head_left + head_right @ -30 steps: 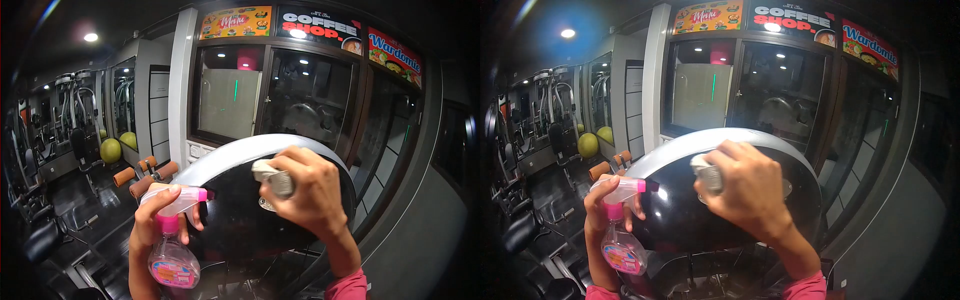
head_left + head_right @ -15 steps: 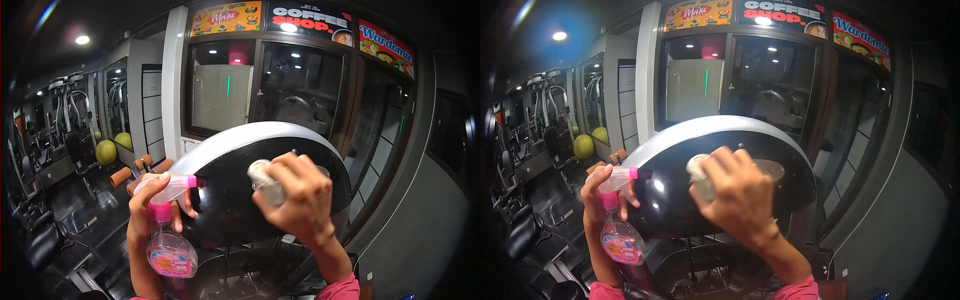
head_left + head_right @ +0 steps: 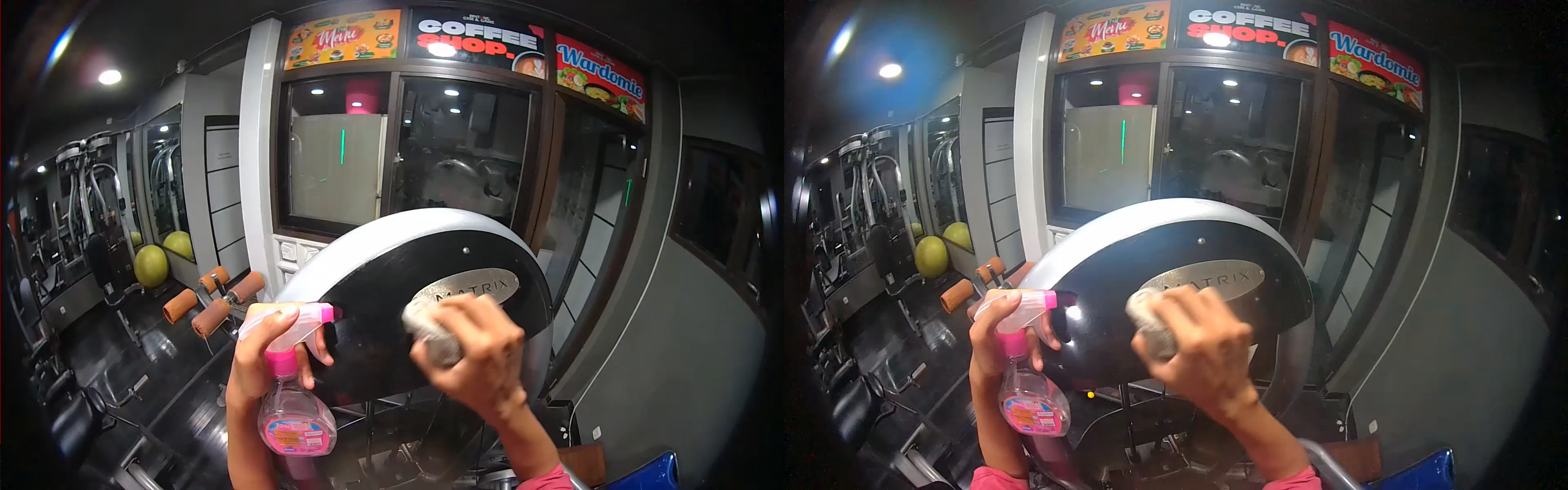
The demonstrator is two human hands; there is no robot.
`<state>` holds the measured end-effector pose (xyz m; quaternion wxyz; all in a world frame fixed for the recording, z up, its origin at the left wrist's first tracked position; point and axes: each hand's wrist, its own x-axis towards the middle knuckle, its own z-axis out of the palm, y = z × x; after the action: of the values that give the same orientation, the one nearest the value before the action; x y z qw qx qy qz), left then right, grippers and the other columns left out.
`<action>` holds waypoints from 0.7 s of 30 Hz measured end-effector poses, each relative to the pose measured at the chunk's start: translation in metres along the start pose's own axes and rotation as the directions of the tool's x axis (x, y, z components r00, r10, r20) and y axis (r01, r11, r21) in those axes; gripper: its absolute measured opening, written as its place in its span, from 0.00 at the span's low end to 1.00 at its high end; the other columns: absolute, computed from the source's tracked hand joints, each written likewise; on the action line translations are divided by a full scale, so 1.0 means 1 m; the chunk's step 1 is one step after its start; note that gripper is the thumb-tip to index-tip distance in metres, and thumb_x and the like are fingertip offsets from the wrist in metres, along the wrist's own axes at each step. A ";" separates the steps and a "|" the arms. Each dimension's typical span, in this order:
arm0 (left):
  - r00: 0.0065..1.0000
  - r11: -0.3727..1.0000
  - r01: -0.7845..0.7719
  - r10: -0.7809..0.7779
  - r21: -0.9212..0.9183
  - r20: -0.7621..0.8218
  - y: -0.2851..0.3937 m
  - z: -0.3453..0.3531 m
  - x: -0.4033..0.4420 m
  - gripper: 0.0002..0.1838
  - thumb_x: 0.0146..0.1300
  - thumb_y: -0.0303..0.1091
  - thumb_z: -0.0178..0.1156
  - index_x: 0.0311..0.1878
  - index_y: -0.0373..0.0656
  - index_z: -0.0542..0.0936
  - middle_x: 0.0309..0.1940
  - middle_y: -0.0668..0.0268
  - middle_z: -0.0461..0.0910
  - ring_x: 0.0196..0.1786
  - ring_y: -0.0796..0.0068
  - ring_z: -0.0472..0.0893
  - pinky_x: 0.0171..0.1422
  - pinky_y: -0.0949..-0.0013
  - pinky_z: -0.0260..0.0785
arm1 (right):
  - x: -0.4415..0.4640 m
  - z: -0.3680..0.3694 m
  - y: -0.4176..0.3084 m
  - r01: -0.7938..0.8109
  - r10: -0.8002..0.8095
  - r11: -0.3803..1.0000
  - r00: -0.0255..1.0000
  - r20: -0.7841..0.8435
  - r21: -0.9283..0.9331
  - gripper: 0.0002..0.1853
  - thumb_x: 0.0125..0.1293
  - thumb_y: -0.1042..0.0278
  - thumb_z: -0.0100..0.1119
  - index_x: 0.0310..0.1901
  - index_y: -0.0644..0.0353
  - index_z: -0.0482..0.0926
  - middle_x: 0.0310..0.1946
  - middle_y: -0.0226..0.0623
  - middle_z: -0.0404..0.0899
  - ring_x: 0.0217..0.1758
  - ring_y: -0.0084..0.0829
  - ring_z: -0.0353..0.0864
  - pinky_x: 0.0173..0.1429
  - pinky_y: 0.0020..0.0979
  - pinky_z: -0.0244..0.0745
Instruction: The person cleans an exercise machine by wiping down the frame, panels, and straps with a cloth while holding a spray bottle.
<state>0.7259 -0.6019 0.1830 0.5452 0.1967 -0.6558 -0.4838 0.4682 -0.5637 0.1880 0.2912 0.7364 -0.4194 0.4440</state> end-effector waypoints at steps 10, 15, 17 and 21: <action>0.997 0.999 -0.018 0.014 0.050 0.074 -0.002 -0.003 0.004 0.25 0.67 0.46 0.47 0.32 0.29 0.80 0.25 0.53 0.82 0.15 0.68 0.79 0.20 0.72 0.71 | -0.036 -0.005 0.011 -0.212 0.214 0.977 0.967 -0.136 0.029 0.12 0.48 0.66 0.71 0.36 0.57 0.85 0.35 0.35 0.82 0.36 0.37 0.81 0.41 0.36 0.78; 0.997 0.999 -0.020 0.018 0.033 0.075 -0.001 -0.003 0.005 0.25 0.66 0.45 0.47 0.32 0.28 0.80 0.25 0.53 0.82 0.15 0.68 0.79 0.20 0.73 0.71 | -0.036 0.008 -0.011 -0.208 0.202 0.978 0.963 -0.176 -0.013 0.13 0.48 0.67 0.71 0.37 0.55 0.84 0.37 0.33 0.81 0.36 0.36 0.80 0.39 0.36 0.77; 0.996 0.999 -0.028 0.024 0.040 0.087 -0.002 -0.003 0.005 0.25 0.66 0.45 0.47 0.32 0.28 0.80 0.25 0.53 0.82 0.15 0.68 0.79 0.20 0.73 0.71 | -0.045 0.017 -0.028 -0.135 0.136 0.991 0.982 -0.133 0.019 0.16 0.47 0.64 0.73 0.40 0.53 0.84 0.39 0.31 0.82 0.37 0.35 0.80 0.37 0.36 0.79; 0.999 0.999 0.019 -0.021 0.028 0.049 0.001 -0.002 0.002 0.25 0.65 0.44 0.48 0.34 0.27 0.80 0.26 0.54 0.82 0.15 0.68 0.79 0.20 0.72 0.71 | -0.057 0.017 -0.033 -0.089 0.093 0.994 0.994 -0.063 0.064 0.20 0.44 0.63 0.76 0.42 0.52 0.85 0.39 0.31 0.82 0.36 0.35 0.80 0.38 0.35 0.80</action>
<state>0.7274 -0.6035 0.1845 0.5211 0.1986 -0.6736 -0.4850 0.4896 -0.5414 0.1280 0.2619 0.7097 -0.4291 0.4935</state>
